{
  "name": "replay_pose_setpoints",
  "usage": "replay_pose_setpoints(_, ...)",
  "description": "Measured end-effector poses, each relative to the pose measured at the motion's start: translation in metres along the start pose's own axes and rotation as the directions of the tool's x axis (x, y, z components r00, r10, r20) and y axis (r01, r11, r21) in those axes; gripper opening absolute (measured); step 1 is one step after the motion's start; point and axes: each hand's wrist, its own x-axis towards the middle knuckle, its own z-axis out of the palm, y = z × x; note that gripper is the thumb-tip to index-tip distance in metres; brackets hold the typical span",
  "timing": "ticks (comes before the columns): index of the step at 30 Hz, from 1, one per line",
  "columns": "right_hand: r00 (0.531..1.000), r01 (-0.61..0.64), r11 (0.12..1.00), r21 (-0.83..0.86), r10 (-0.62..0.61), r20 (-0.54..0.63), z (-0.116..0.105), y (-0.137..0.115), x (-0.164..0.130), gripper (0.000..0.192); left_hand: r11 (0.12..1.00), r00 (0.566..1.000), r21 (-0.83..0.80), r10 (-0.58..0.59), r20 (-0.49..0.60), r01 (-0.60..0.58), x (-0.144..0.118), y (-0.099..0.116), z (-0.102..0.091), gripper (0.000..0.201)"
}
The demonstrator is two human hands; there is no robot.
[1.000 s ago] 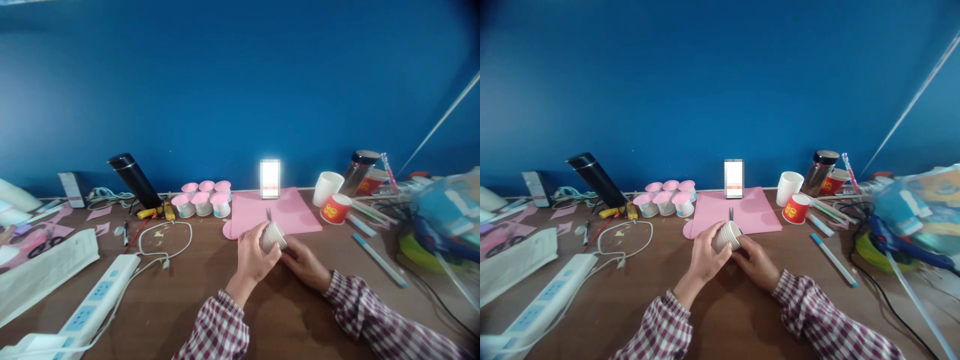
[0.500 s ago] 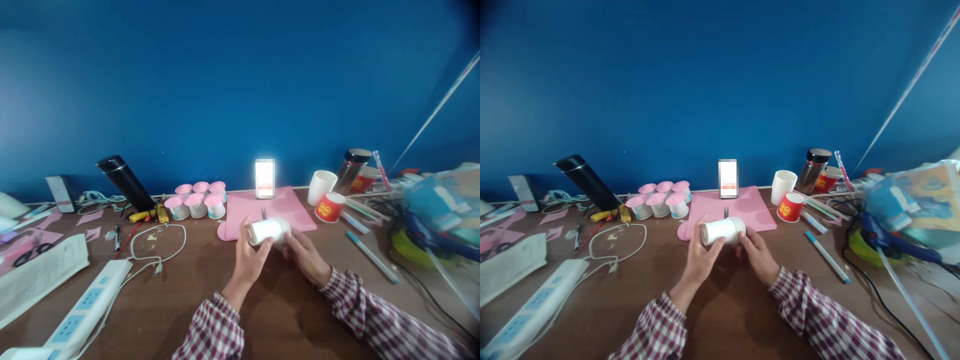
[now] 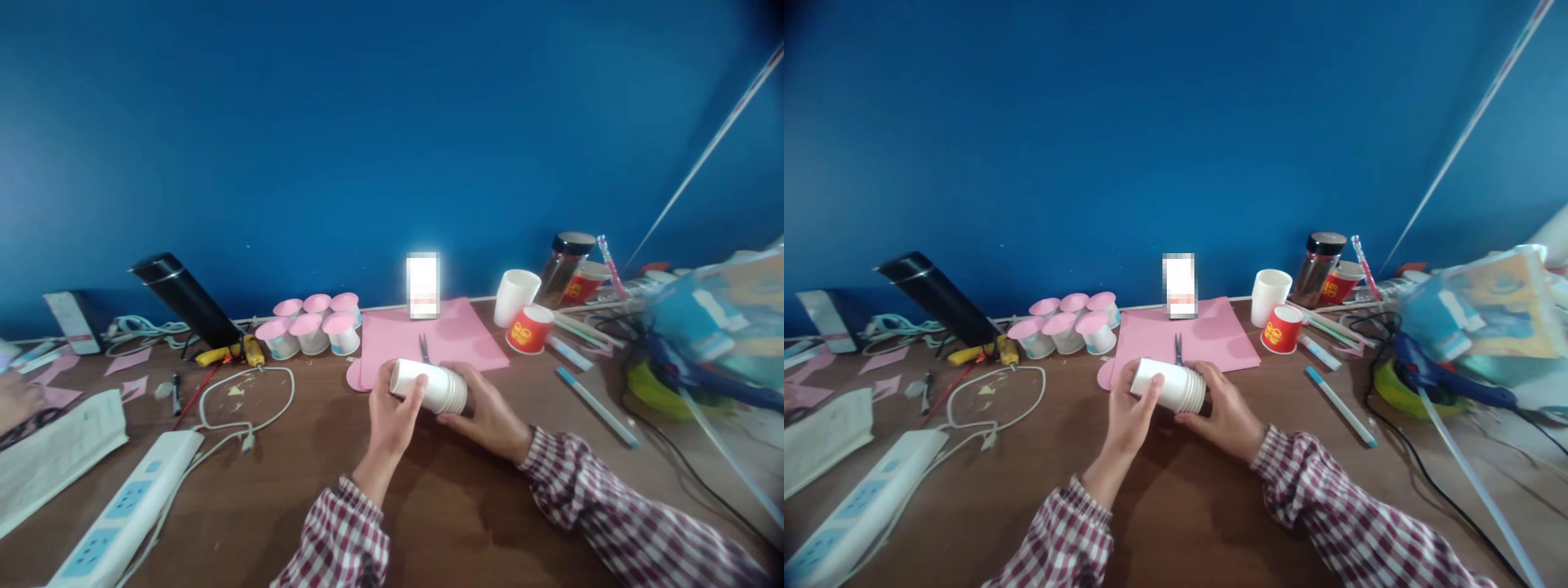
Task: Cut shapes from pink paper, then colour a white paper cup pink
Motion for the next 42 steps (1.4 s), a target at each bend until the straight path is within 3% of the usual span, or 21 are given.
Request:
replay_pose_setpoints(5, 1.0, 0.006, 1.0, -0.002, -0.006, 0.002, -0.001, 0.001, 0.0, 0.063, 0.999, 0.999, 0.032, -0.02, -0.049, 0.021, 0.002, 0.002, -0.002, 0.039)
replay_pose_setpoints(8, 1.0, 0.001, 1.0, -0.011, -0.001, -0.003, -0.006, 0.003, 0.002, 0.06, 0.999, 0.989, 0.002, -0.04, -0.141, 0.04, 0.006, 0.0, -0.006, 0.039)
replay_pose_setpoints(12, 0.987, -0.076, 0.997, 0.022, 0.078, -0.138, -0.017, 0.007, 0.007, 0.055, 0.995, 0.954, -0.096, -0.04, -0.296, 0.012, 0.013, -0.007, -0.013, 0.039)
replay_pose_setpoints(15, 0.927, -0.183, 0.964, 0.193, 0.235, -0.291, -0.025, 0.015, 0.013, 0.059, 0.984, 0.943, -0.178, -0.058, -0.329, -0.002, 0.015, -0.011, -0.014, 0.041)
replay_pose_setpoints(18, 0.861, -0.183, 0.883, 0.433, 0.356, -0.363, -0.031, 0.022, 0.017, 0.06, 0.978, 0.942, -0.21, -0.049, -0.331, -0.022, 0.014, -0.013, -0.012, 0.041)
replay_pose_setpoints(23, 0.862, -0.158, 0.79, 0.592, 0.403, -0.307, -0.032, 0.029, 0.021, 0.048, 0.976, 0.946, -0.217, -0.048, -0.32, -0.023, 0.013, -0.016, -0.01, 0.039)
replay_pose_setpoints(28, 0.852, -0.249, 0.879, 0.408, 0.399, -0.34, -0.032, 0.041, 0.019, 0.056, 0.954, 0.936, -0.298, -0.093, -0.34, -0.014, 0.015, -0.019, -0.009, 0.041)
replay_pose_setpoints(31, 0.872, -0.292, 0.936, 0.194, 0.344, -0.348, -0.031, 0.05, 0.017, 0.067, 0.956, 0.938, -0.292, -0.118, -0.326, 0.019, 0.015, -0.019, -0.009, 0.043)
replay_pose_setpoints(34, 0.903, -0.26, 0.966, 0.016, 0.249, -0.351, -0.03, 0.058, 0.016, 0.069, 0.957, 0.942, -0.29, -0.124, -0.312, 0.029, 0.014, -0.018, -0.01, 0.042)
replay_pose_setpoints(38, 0.925, -0.29, 0.948, -0.129, 0.243, -0.294, -0.03, 0.063, 0.016, 0.067, 0.957, 0.938, -0.289, -0.114, -0.328, 0.015, 0.014, -0.016, -0.009, 0.04)
replay_pose_setpoints(42, 0.924, -0.35, 0.873, -0.34, 0.262, -0.279, -0.034, 0.062, 0.015, 0.06, 0.955, 0.935, -0.296, -0.117, -0.335, 0.014, 0.014, -0.016, -0.01, 0.039)
